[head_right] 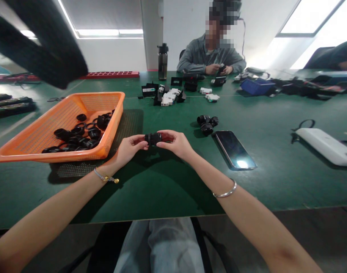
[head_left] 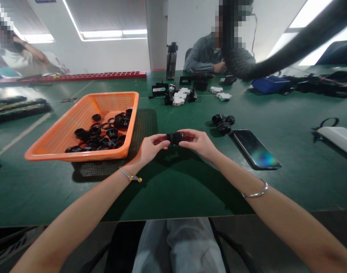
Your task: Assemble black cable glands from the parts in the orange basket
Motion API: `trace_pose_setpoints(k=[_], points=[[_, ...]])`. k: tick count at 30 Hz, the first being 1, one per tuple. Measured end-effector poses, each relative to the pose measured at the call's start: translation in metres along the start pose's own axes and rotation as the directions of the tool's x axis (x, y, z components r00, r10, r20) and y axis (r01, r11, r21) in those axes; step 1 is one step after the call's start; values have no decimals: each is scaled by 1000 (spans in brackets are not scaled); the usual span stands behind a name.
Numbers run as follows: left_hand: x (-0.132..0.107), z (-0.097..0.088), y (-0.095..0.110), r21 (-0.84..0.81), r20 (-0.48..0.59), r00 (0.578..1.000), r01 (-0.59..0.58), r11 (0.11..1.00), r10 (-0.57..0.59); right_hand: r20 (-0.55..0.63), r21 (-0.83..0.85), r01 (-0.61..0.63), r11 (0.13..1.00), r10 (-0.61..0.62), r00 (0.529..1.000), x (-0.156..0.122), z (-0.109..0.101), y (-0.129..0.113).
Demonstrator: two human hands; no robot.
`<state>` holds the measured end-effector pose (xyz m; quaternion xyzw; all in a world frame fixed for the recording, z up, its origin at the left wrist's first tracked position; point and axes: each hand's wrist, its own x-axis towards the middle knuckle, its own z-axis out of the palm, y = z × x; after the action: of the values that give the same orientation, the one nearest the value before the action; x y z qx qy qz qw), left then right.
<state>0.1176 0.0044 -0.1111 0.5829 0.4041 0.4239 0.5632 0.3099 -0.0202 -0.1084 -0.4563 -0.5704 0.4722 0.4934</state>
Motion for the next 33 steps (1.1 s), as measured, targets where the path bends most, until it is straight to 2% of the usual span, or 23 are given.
trace_pose_setpoints(k=[11, 28, 33], points=[[-2, -2, -2, 36, -3, 998, -60, 998, 60, 11, 5, -23, 1000, 23, 1000, 0, 0, 2], [0, -1, -2, -95, -15, 999, -34, 995, 33, 110, -63, 94, 994, -87, 990, -5, 0, -1], [-1, -1, -2, -99, -1, 999, -46, 994, 46, 113, -62, 85, 994, -77, 991, -5, 0, -2]])
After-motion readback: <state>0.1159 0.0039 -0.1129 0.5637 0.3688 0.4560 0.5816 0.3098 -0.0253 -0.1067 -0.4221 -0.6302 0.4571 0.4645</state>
